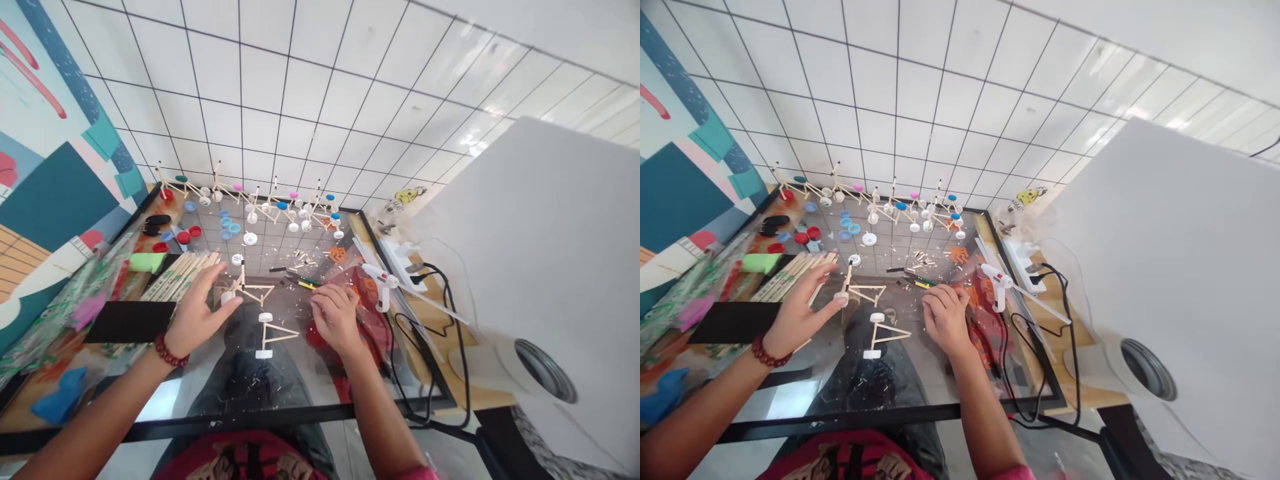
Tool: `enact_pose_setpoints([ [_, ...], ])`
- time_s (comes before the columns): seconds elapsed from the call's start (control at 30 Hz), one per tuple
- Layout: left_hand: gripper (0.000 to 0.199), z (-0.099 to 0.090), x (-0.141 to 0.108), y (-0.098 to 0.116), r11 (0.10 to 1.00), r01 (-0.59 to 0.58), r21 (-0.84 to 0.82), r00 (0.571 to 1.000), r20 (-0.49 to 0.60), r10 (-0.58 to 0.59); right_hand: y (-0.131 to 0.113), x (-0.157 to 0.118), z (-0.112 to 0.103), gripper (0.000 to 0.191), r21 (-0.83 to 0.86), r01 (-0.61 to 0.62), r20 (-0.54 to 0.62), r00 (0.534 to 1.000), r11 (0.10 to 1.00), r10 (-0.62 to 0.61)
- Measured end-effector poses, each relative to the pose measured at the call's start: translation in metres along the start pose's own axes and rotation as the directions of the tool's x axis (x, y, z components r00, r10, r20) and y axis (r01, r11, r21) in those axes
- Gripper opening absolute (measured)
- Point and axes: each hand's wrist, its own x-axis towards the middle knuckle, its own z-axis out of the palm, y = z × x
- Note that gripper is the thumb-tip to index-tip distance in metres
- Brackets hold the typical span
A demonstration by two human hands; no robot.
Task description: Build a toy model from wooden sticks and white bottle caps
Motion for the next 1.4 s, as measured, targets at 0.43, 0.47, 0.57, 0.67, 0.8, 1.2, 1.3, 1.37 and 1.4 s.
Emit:
enact_pose_setpoints([
  [0.43, 0.031, 0.016, 0.023, -0.003, 0.860, 0.281, -0.426, 0.955, 0.214, -0.206, 0.001, -0.002, 0.010, 0.010, 0.119, -0.147, 0.005, 0.989, 0.982, 0.147],
  [0.47, 0.031, 0.016, 0.028, 0.000, 0.799, 0.339, -0.496, 0.940, 0.215, -0.265, -0.001, 0.000, 0.011, 0.009, 0.181, -0.193, -0.001, 0.981, 0.964, 0.196],
  [0.57, 0.027, 0.016, 0.045, 0.009, 0.478, 0.496, -0.725, 0.850, 0.292, -0.439, -0.012, 0.013, 0.013, 0.010, 0.421, -0.352, 0.036, 0.927, 0.836, 0.372],
  [0.67, 0.023, 0.020, 0.060, 0.013, 0.154, 0.584, -0.797, 0.742, 0.447, -0.500, -0.024, 0.031, 0.017, 0.021, 0.603, -0.499, 0.163, 0.841, 0.622, 0.516],
  [0.8, 0.029, 0.031, 0.068, 0.011, 0.174, 0.596, -0.784, 0.739, 0.450, -0.502, -0.034, 0.054, 0.032, 0.031, 0.663, -0.589, 0.268, 0.762, 0.461, 0.589],
  [1.2, 0.043, 0.040, 0.060, -0.002, 0.466, 0.480, -0.743, 0.864, 0.308, -0.399, -0.027, 0.038, 0.063, 0.052, 0.556, -0.620, 0.349, 0.779, 0.554, 0.521],
  [1.3, 0.045, 0.038, 0.053, -0.007, 0.499, 0.456, -0.736, 0.880, 0.289, -0.377, -0.025, 0.032, 0.063, 0.058, 0.522, -0.578, 0.358, 0.816, 0.627, 0.455],
  [1.37, 0.045, 0.036, 0.049, -0.010, 0.522, 0.450, -0.724, 0.885, 0.284, -0.369, -0.026, 0.030, 0.064, 0.060, 0.515, -0.546, 0.357, 0.838, 0.661, 0.413],
  [1.4, 0.045, 0.035, 0.047, -0.011, 0.539, 0.445, -0.715, 0.889, 0.279, -0.364, -0.027, 0.030, 0.065, 0.061, 0.513, -0.536, 0.359, 0.844, 0.671, 0.399],
])
